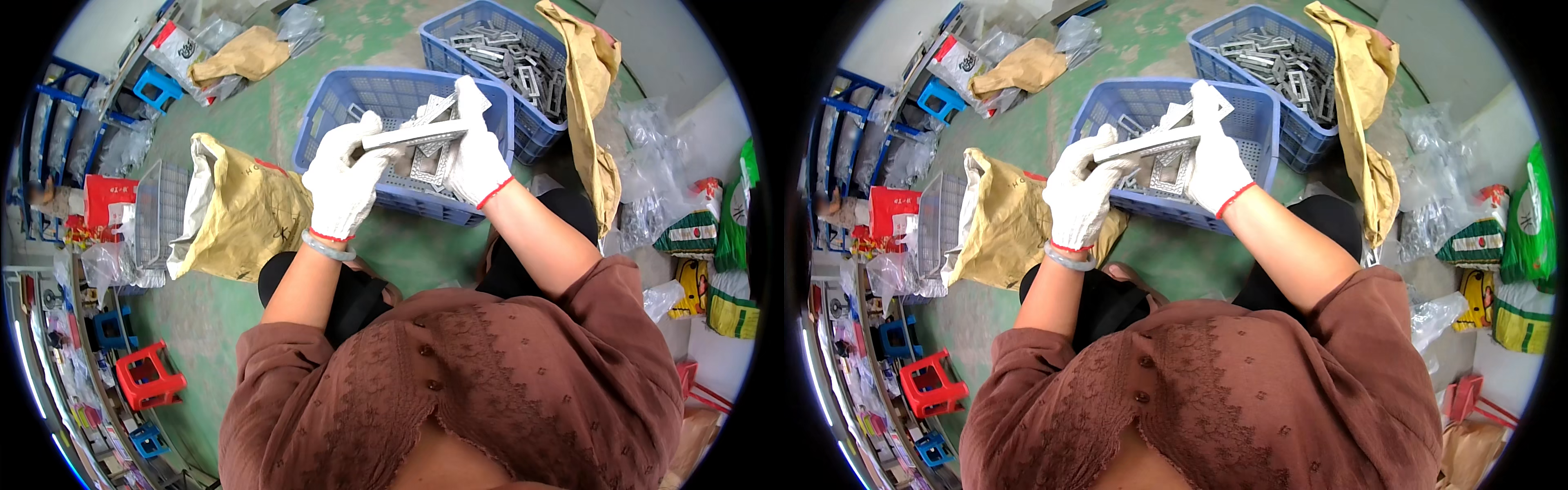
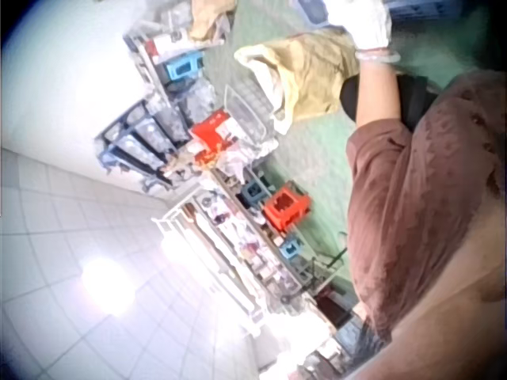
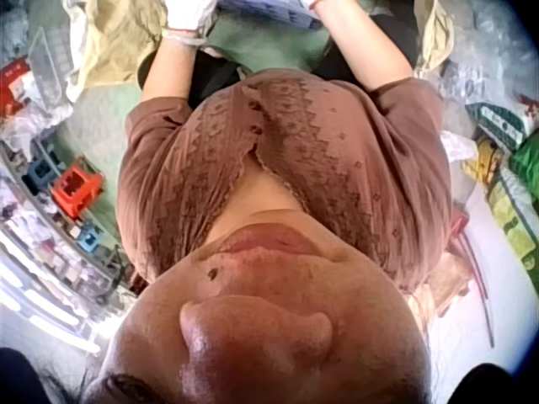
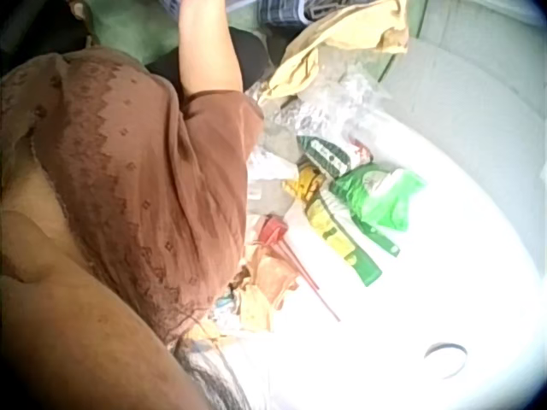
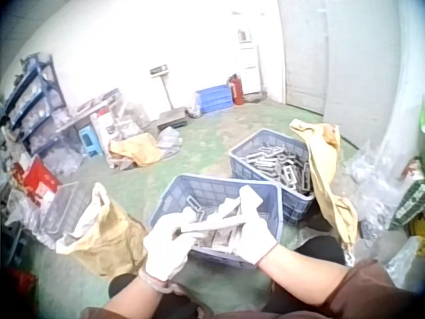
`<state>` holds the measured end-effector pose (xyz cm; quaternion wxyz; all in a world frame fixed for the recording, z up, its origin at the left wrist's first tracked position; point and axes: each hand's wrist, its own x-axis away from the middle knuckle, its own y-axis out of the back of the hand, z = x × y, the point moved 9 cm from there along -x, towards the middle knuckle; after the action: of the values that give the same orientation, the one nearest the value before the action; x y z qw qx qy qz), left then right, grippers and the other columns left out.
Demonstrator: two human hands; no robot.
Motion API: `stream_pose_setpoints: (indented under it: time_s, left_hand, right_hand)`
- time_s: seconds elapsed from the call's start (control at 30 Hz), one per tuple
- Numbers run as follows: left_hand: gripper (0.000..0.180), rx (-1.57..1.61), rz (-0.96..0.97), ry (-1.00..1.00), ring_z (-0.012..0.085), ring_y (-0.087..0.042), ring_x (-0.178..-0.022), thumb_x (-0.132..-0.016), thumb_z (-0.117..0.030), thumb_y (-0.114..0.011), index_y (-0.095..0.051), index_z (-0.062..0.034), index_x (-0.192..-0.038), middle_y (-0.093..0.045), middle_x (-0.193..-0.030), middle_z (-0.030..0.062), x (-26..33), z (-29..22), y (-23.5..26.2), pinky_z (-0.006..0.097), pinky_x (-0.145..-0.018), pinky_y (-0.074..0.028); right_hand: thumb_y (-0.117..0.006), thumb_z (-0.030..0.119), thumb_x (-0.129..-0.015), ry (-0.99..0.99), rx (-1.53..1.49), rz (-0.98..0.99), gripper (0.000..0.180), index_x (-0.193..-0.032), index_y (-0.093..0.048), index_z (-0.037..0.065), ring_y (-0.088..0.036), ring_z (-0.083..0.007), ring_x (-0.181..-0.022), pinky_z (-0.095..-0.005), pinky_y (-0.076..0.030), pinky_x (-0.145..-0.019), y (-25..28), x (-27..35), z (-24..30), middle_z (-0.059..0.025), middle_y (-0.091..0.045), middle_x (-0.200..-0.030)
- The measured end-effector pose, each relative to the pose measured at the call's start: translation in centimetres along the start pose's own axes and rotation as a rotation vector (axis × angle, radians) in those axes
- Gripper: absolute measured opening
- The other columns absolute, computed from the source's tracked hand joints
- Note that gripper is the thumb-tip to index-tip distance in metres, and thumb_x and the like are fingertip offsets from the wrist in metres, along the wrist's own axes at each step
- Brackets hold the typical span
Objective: The person sits on a low stool and sorts small rectangular metal parts from a blue basket into a large paper bag. They handle the parts by hand, occasionally stacking them, and transfer them between containers. Another worker is visible nearby at a table.
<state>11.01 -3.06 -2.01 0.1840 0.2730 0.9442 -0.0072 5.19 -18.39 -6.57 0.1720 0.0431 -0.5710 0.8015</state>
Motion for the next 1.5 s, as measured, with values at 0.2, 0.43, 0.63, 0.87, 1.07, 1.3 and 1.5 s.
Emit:
stream_pose_setpoints:
  time_s: [0.2,0.43,0.63,0.87,1.07,1.3,1.5]
  left_hand:
    - [0.034,0.163,0.031,0.124,0.0227,-0.066,-0.105,-0.091,0.007,-0.063,-0.058,0.0056,-0.124,-0.064,-0.124,0.0166,0.2,0.2,-0.4,0.034,-0.090,-0.057]
    - [0.031,-0.228,-0.035,-0.282,0.0217,-0.066,-0.105,-0.090,0.007,-0.066,-0.061,0.0046,-0.121,-0.065,-0.121,0.0154,0.8,-3.0,0.7,0.034,-0.091,-0.057]
    - [0.030,-0.337,-0.131,-0.511,0.0199,-0.067,-0.100,-0.082,0.007,-0.073,-0.070,0.0020,-0.111,-0.069,-0.109,0.0141,1.1,-7.2,2.1,0.031,-0.087,-0.055]
    - [0.020,0.321,-0.090,0.493,0.0166,-0.065,-0.070,-0.094,-0.014,-0.063,-0.064,0.0005,-0.107,-0.067,-0.087,0.0106,1.2,-2.5,4.5,0.024,-0.057,-0.052]
    - [0.024,0.990,-0.071,0.724,0.0164,-0.063,-0.061,-0.099,-0.022,-0.056,-0.062,-0.0055,-0.115,-0.064,-0.081,0.0101,3.0,0.3,4.2,0.018,-0.040,-0.041]
    - [0.020,0.968,-0.240,0.645,0.0138,-0.054,-0.058,-0.098,-0.019,-0.058,-0.063,-0.0039,-0.111,-0.063,-0.081,0.0073,3.3,-1.5,9.0,0.018,-0.041,-0.039]
    - [0.024,0.554,-0.612,0.322,0.0128,-0.057,-0.063,-0.096,-0.015,-0.059,-0.065,-0.0002,-0.114,-0.068,-0.094,0.0073,0.4,-3.2,25.7,0.021,-0.050,-0.047]
  right_hand:
    - [-0.055,0.067,-0.093,0.044,0.213,-0.027,0.057,-0.103,-0.060,0.012,-0.071,-0.0235,-0.079,-0.0345,-0.051,-0.048,1.0,-0.4,0.3,-0.0062,-0.068,-0.089]
    - [-0.059,0.057,-0.096,0.010,0.202,-0.001,0.046,-0.094,-0.062,0.011,-0.068,-0.0226,-0.072,-0.0320,-0.052,-0.055,-0.6,0.3,-0.5,-0.0092,-0.068,-0.086]
    - [-0.062,0.055,-0.095,-0.019,0.194,0.021,0.046,-0.094,-0.061,0.009,-0.070,-0.0233,-0.076,-0.0341,-0.055,-0.058,-0.1,0.1,-1.6,-0.0080,-0.068,-0.085]
    - [-0.061,0.055,-0.095,-0.077,0.176,-0.019,0.049,-0.097,-0.062,0.006,-0.070,-0.0317,-0.073,-0.0486,-0.062,-0.063,0.0,0.6,-2.2,-0.0161,-0.067,-0.088]
    - [-0.063,0.057,-0.093,-0.128,0.229,-0.034,0.048,-0.096,-0.062,0.009,-0.069,-0.0333,-0.072,-0.0515,-0.060,-0.062,0.0,1.2,-2.4,-0.0168,-0.067,-0.086]
    - [-0.065,0.052,-0.093,-0.112,0.217,0.047,0.047,-0.101,-0.060,0.007,-0.068,-0.0334,-0.070,-0.0488,-0.058,-0.057,-0.6,1.1,-2.4,-0.0171,-0.065,-0.084]
    - [-0.063,0.056,-0.092,-0.132,0.319,0.000,0.049,-0.096,-0.060,0.008,-0.069,-0.0324,-0.072,-0.0491,-0.060,-0.059,0.3,0.9,-2.4,-0.0170,-0.065,-0.087]
